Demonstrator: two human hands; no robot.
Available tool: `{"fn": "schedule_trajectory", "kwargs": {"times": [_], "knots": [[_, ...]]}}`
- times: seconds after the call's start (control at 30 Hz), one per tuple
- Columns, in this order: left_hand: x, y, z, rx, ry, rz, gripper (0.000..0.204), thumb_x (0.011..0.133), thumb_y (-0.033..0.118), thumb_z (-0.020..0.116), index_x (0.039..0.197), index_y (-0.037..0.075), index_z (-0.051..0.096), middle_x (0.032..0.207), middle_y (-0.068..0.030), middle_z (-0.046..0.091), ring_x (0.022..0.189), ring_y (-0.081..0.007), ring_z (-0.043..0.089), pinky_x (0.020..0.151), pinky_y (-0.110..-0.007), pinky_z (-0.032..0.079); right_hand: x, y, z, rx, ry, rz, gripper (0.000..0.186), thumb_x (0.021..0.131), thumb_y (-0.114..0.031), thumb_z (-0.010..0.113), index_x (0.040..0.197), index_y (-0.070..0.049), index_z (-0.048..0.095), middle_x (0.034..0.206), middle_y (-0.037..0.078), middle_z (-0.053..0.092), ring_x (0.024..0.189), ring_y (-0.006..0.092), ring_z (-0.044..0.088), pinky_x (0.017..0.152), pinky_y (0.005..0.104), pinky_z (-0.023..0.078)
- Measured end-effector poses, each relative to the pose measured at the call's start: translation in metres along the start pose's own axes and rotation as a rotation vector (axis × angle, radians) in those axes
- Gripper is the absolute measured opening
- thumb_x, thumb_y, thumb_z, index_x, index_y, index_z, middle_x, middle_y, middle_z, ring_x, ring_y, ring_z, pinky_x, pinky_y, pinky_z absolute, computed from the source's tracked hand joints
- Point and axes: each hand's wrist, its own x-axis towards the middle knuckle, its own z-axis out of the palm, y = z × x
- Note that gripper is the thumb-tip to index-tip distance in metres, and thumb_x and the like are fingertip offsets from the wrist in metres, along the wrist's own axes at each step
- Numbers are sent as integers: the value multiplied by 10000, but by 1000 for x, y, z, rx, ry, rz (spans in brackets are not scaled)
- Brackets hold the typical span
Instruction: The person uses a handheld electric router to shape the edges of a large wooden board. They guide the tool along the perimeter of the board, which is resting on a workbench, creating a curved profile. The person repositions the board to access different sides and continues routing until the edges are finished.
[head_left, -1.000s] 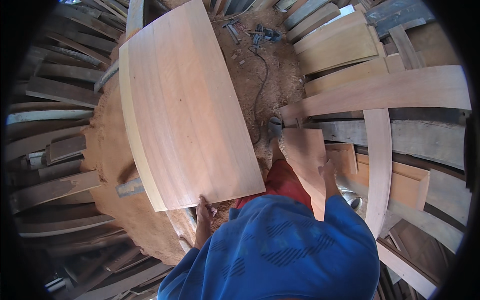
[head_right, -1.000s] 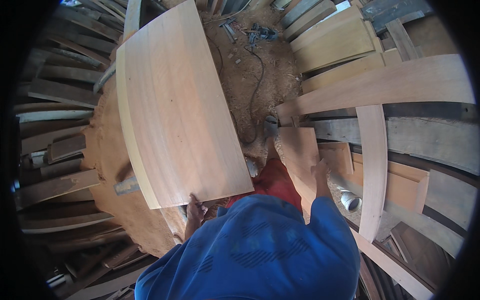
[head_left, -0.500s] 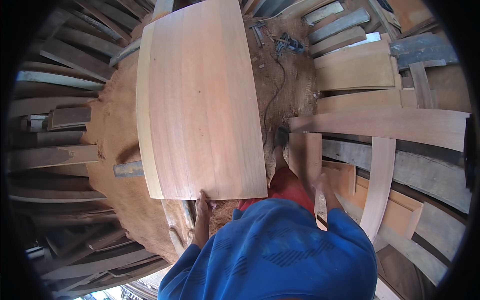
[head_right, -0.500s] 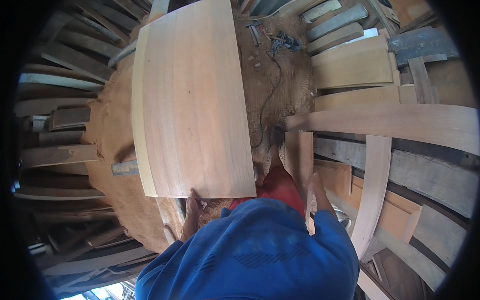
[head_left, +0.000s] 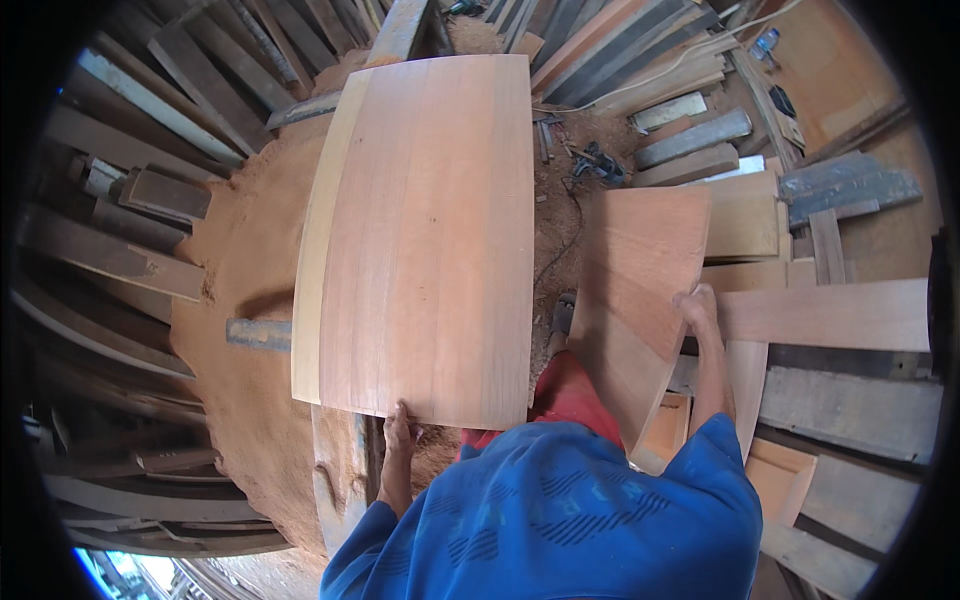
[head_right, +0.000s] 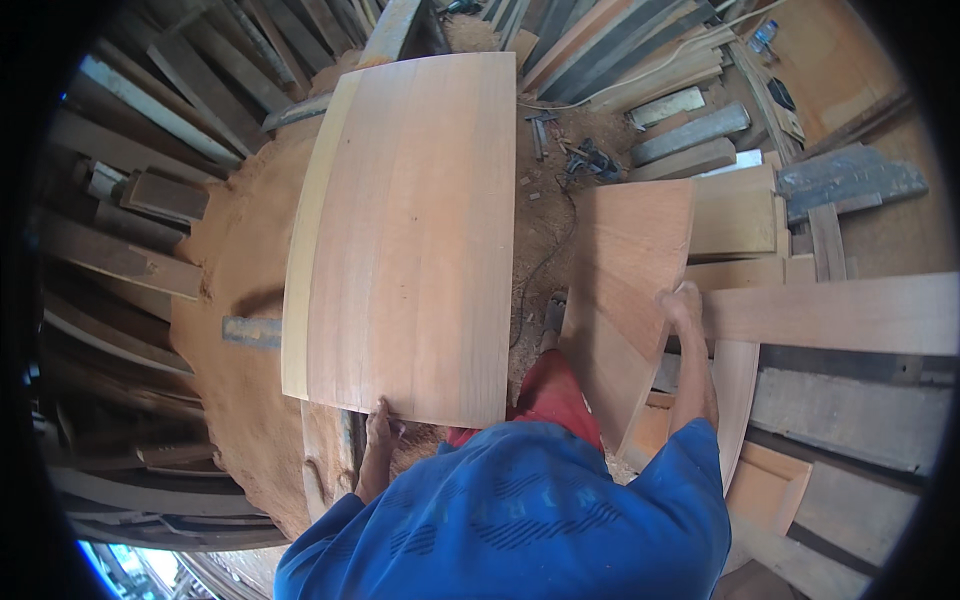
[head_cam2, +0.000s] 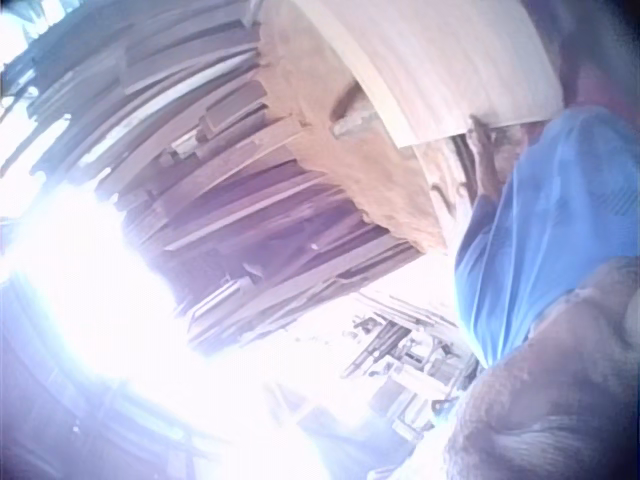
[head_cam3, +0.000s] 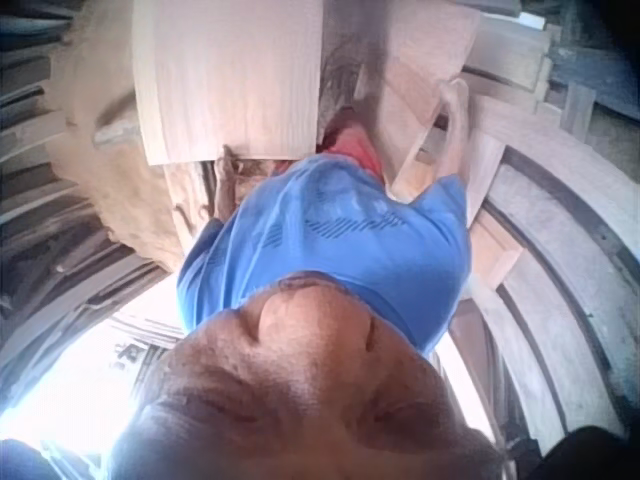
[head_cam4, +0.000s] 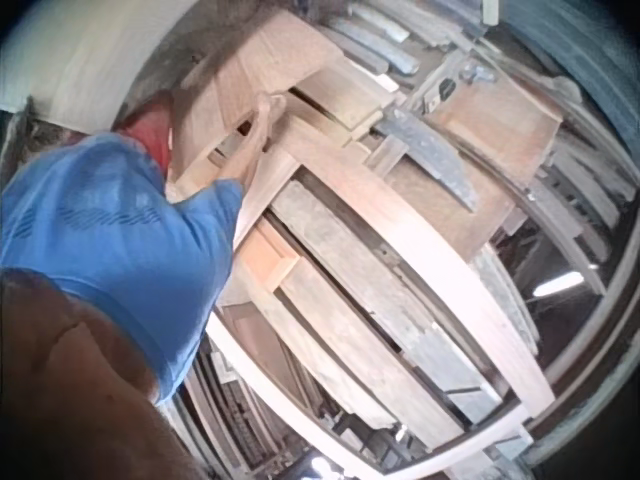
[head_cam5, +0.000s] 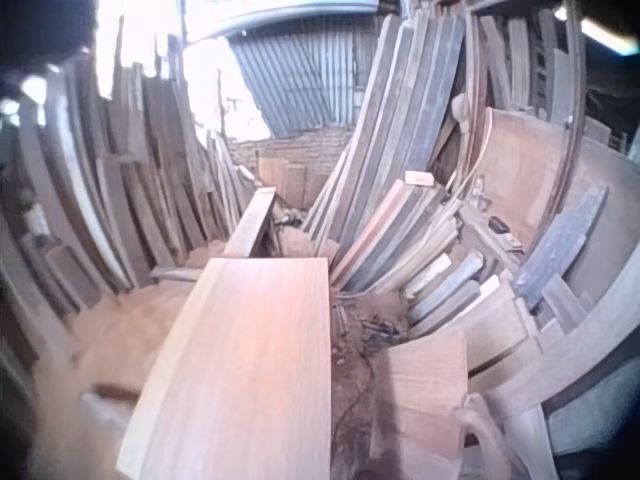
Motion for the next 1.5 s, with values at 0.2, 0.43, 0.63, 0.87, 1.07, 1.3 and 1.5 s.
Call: {"fn": "schedule_trajectory", "kwargs": {"times": [0.2,0.43,0.63,0.87,1.07,1.3,1.5], "knots": [[-4,-15,12,-229,125,67,392,988,388,688,1225,94,586,1076,-91,666,935,-246,672,738,-442,594,132,-23,-25,116,118,-78,245,718,-91,751,878,76,673,852,174,722,736,257,702,648,394,550],[-26,-26,42,-231,356,99,517,1003,488,627,1249,37,572,1145,-137,640,1028,-293,651,848,-476,578,247,-39,-41,244,97,-8,244,744,-98,760,852,82,635,797,175,692,643,244,673,508,390,525],[-31,-28,62,-300,331,105,587,990,582,595,1186,29,632,1049,-131,674,909,-252,658,757,-401,544,321,-75,-67,117,66,6,242,728,-112,764,797,79,632,744,170,671,620,242,660,472,388,488],[-49,-39,97,-146,462,-113,711,910,738,586,1162,75,635,848,-96,666,745,-210,606,663,-365,498,421,-41,-40,184,119,-26,192,730,-93,744,774,69,651,667,101,638,540,222,604,466,391,449],[-58,-47,90,52,496,-139,693,916,735,576,1123,76,631,733,-66,630,717,-201,592,649,-373,510,467,-30,7,-129,15,46,158,762,-96,735,776,46,669,674,109,651,573,236,631,499,397,485],[-52,-38,108,-55,701,-318,593,966,749,452,895,178,595,717,-11,546,623,-164,513,542,-335,430,537,-37,43,-140,71,125,270,851,-181,690,962,64,700,892,212,718,870,331,716,764,432,557],[-50,-27,111,-5,704,-374,620,966,772,409,925,181,592,714,-5,558,602,-179,507,529,-343,424,568,-41,36,-326,147,287,418,951,-257,604,1258,22,644,1336,270,616,1275,391,591,1078,464,480]]}}
